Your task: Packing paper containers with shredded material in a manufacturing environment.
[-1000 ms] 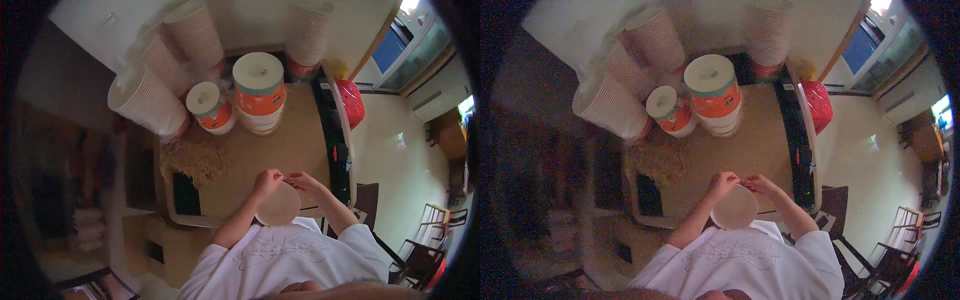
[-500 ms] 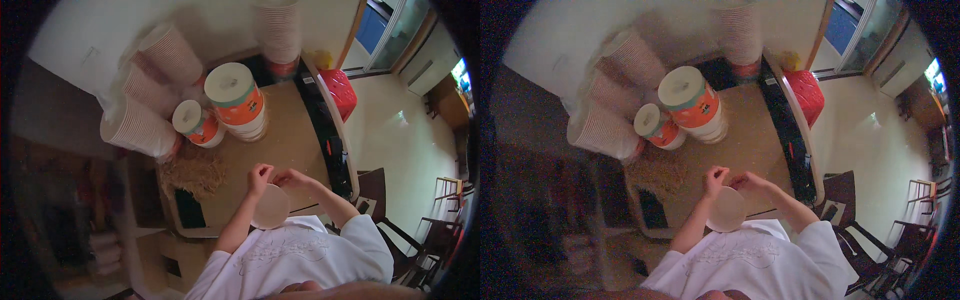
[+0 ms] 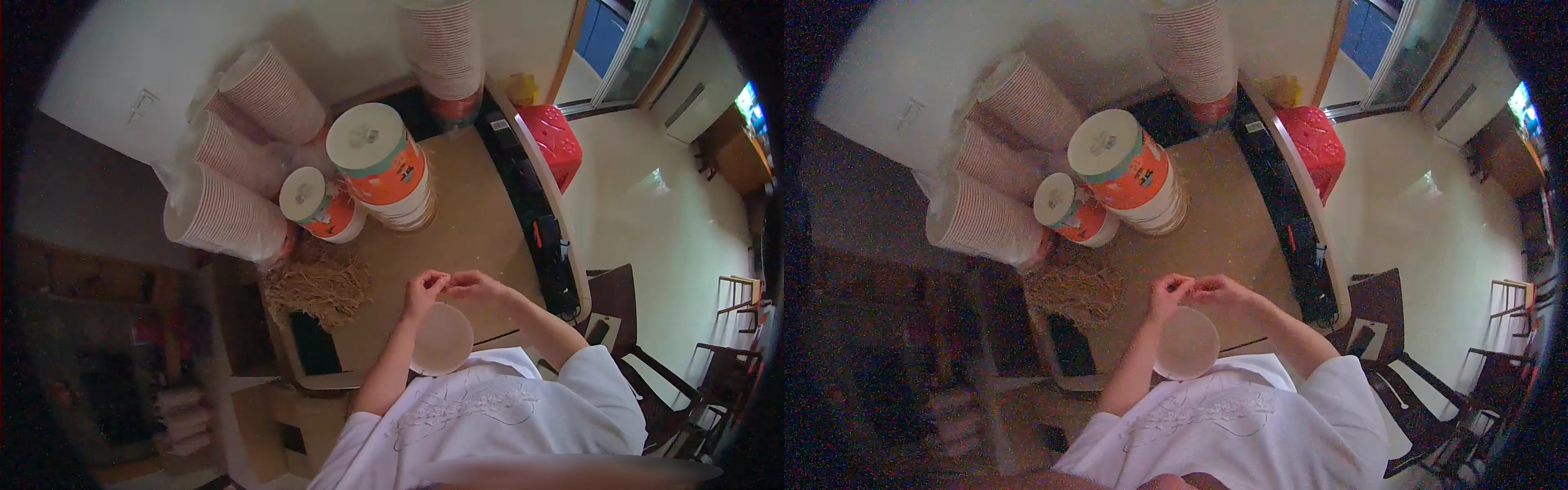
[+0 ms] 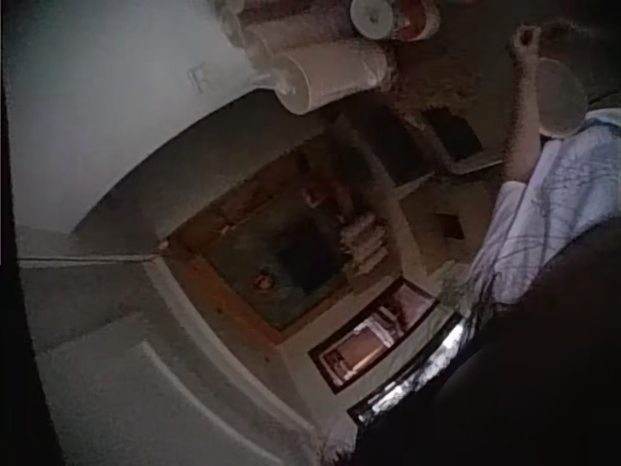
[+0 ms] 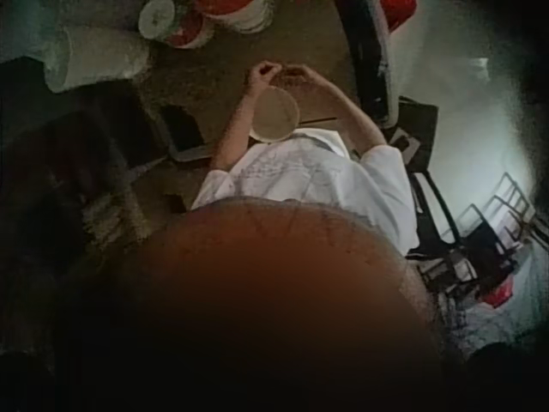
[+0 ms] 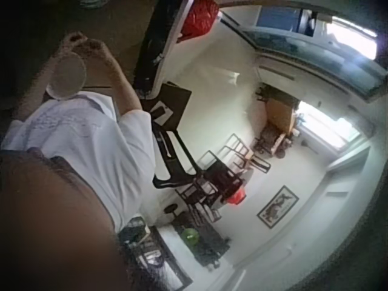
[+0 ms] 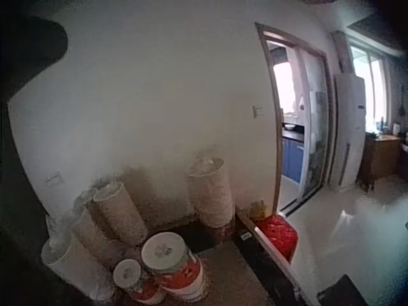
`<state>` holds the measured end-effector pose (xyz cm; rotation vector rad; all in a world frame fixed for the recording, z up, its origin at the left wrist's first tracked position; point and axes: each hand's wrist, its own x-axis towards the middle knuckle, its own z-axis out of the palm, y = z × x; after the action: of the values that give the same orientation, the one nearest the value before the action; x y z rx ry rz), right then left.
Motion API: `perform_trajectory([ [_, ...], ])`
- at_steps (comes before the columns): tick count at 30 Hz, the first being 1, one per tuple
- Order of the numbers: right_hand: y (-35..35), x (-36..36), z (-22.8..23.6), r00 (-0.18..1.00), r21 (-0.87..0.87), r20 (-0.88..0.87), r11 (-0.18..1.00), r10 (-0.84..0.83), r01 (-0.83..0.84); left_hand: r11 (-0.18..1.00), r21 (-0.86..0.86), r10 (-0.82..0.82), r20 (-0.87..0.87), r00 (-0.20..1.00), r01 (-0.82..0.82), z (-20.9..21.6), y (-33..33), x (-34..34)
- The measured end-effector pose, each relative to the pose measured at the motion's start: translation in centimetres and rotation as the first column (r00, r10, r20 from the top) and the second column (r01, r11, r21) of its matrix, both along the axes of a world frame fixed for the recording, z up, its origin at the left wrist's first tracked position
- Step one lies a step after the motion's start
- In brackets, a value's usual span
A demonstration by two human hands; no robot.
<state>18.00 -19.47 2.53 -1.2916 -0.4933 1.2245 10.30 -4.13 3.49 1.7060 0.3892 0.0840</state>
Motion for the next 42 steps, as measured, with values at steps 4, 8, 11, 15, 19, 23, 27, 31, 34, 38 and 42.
perform_trajectory([
  [4,0.0,0.0,0.2,0.996,-0.012,-0.064,0.998,-0.055,0.055,1.000,0.012,0.006,0.010,1.000,-0.006,0.5,-0.5,0.0],
  [8,0.1,0.0,-1.6,0.979,-0.112,0.200,0.991,-0.048,0.072,0.984,0.148,0.102,0.006,0.995,-0.102,-0.6,-0.1,-0.6],
  [11,0.3,-0.2,-1.7,0.972,-0.155,0.207,0.978,-0.107,0.140,0.986,0.167,0.011,-0.085,0.996,0.004,-0.7,0.7,-0.9],
  [15,0.1,-0.3,-2.0,0.925,-0.230,0.378,0.964,-0.038,0.134,0.928,0.321,-0.143,-0.158,0.977,0.188,-0.6,1.3,-0.5],
  [19,0.8,-0.7,-1.7,0.920,-0.310,0.384,0.928,-0.077,0.207,0.931,0.154,-0.278,-0.292,0.915,0.332,-1.8,1.8,-0.1],
  [23,0.8,-0.6,-3.3,0.880,-0.237,0.452,0.931,-0.149,0.279,0.905,0.120,-0.321,-0.437,0.840,0.408,-1.3,1.8,0.8],
  [27,1.0,-0.5,-3.5,0.882,-0.278,0.460,0.926,-0.105,0.256,0.885,0.033,-0.384,-0.511,0.769,0.464,-1.0,2.2,1.4],
  [31,0.7,-0.5,-3.5,0.879,-0.251,0.456,0.928,-0.138,0.276,0.869,-0.106,-0.455,-0.557,0.695,0.484,1.3,2.0,2.4],
  [34,0.7,-0.5,-2.7,0.895,-0.261,0.433,0.935,-0.109,0.240,0.845,-0.188,-0.507,-0.579,0.639,0.500,1.9,1.9,2.6],
  [38,0.8,-0.6,-2.3,0.882,-0.245,0.456,0.937,-0.117,0.251,0.838,-0.229,-0.524,-0.593,0.611,0.496,1.5,1.8,2.8],
  [42,0.7,-0.7,-1.7,0.884,-0.252,0.451,0.933,-0.121,0.256,0.839,-0.287,-0.533,-0.604,0.592,0.463,1.0,1.8,2.6],
])
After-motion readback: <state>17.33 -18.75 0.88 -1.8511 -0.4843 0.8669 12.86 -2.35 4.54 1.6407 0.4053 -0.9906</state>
